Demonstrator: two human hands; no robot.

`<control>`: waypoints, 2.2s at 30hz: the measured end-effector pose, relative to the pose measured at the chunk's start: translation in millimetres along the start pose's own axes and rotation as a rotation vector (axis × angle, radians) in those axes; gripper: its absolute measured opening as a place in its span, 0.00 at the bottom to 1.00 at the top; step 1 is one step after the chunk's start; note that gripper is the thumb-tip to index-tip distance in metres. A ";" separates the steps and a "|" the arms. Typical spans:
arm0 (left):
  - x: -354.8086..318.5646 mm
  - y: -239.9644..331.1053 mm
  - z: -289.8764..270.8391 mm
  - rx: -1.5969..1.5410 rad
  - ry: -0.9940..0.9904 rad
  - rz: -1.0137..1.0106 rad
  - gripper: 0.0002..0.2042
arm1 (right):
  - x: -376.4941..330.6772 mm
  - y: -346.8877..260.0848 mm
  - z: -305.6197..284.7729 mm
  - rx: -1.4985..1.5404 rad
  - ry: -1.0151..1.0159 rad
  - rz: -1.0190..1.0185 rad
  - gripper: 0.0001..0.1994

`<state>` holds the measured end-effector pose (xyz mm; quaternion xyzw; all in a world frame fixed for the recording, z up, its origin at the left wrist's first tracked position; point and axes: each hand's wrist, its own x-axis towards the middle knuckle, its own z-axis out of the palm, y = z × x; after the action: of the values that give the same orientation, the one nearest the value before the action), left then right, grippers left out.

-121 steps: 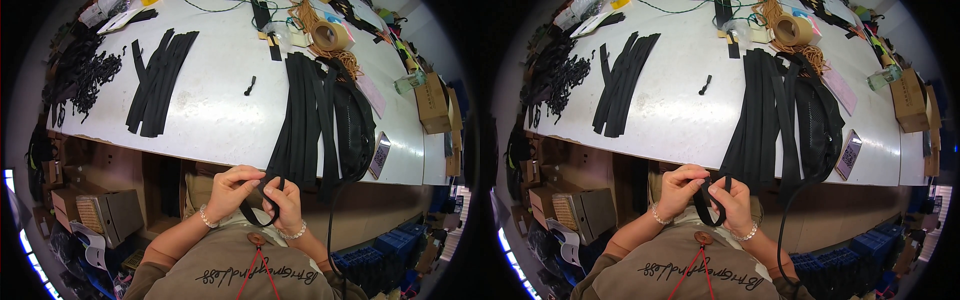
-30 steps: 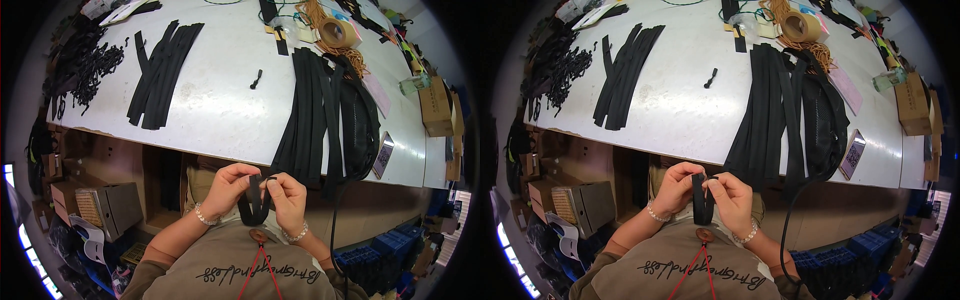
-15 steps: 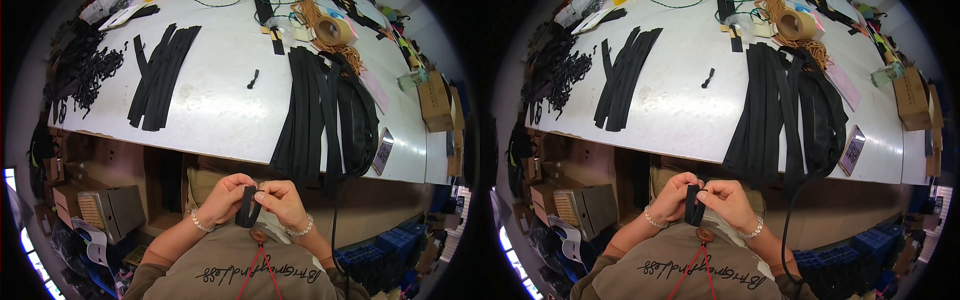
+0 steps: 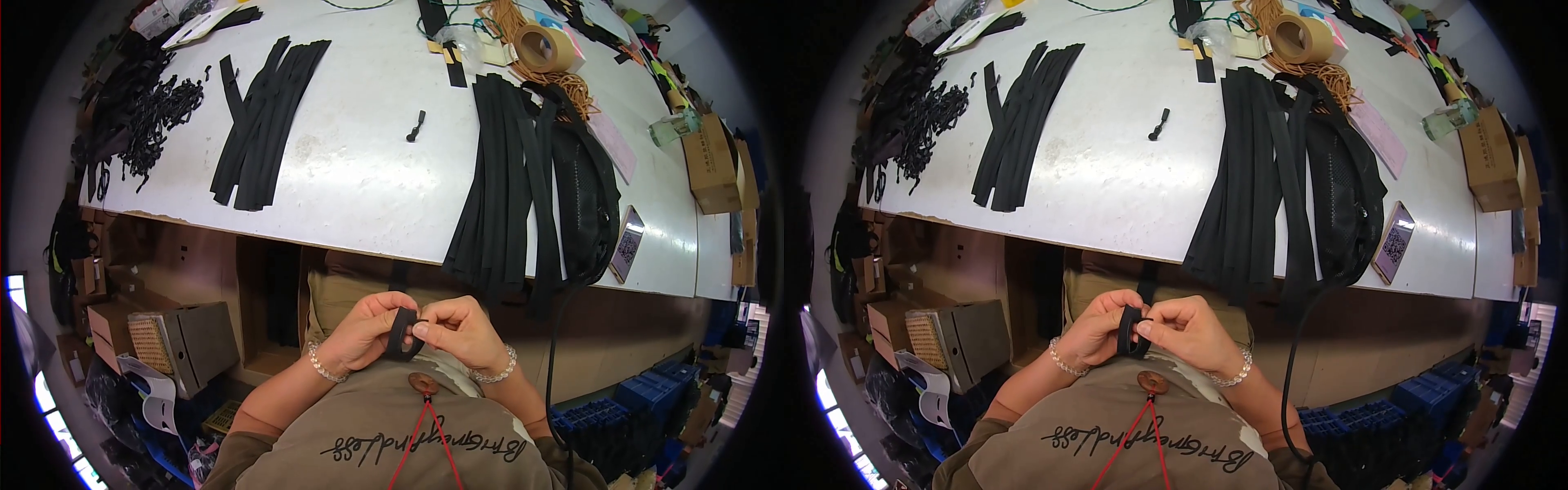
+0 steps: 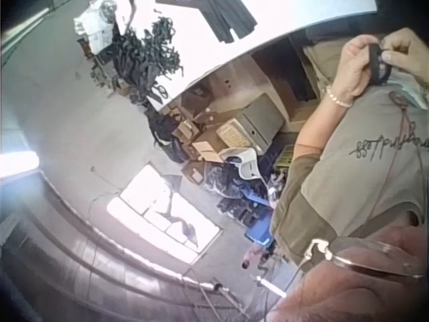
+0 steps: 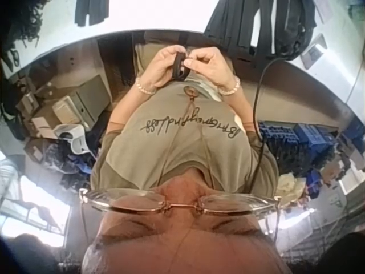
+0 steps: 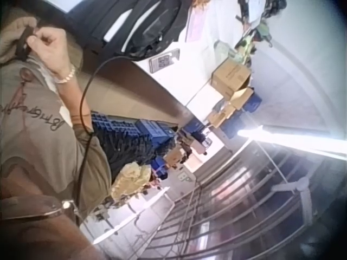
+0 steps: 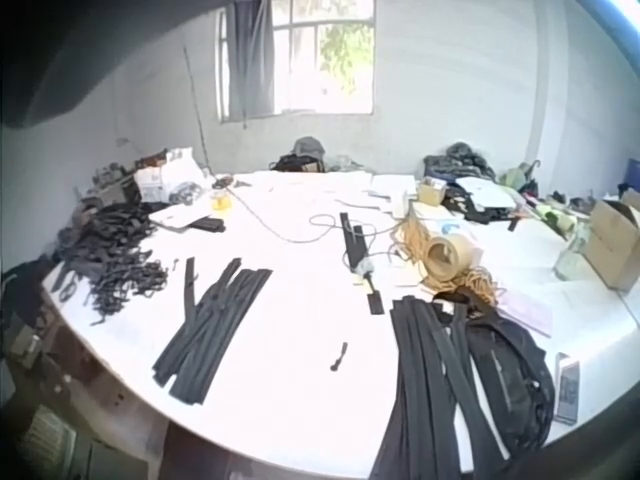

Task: Assembling small plastic clips onto black fabric or rubber straps.

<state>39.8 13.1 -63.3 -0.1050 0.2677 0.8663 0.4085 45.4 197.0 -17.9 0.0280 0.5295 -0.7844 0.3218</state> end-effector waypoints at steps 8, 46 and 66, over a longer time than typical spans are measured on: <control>0.4 2.5 -3.4 -0.006 -0.004 -0.015 0.09 | 2.2 3.1 -1.2 -0.032 0.008 0.010 0.07; -1.4 0.7 16.4 0.205 0.202 0.139 0.06 | 8.7 20.0 5.8 -0.331 0.308 -0.291 0.09; -1.9 -2.1 12.0 0.097 0.153 0.072 0.06 | 10.2 19.7 0.9 -0.308 0.199 -0.266 0.10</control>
<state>43.1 19.6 -53.3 -0.1413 0.3432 0.8560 0.3600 48.1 186.9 -37.5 -0.0142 0.6711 -0.7233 0.1622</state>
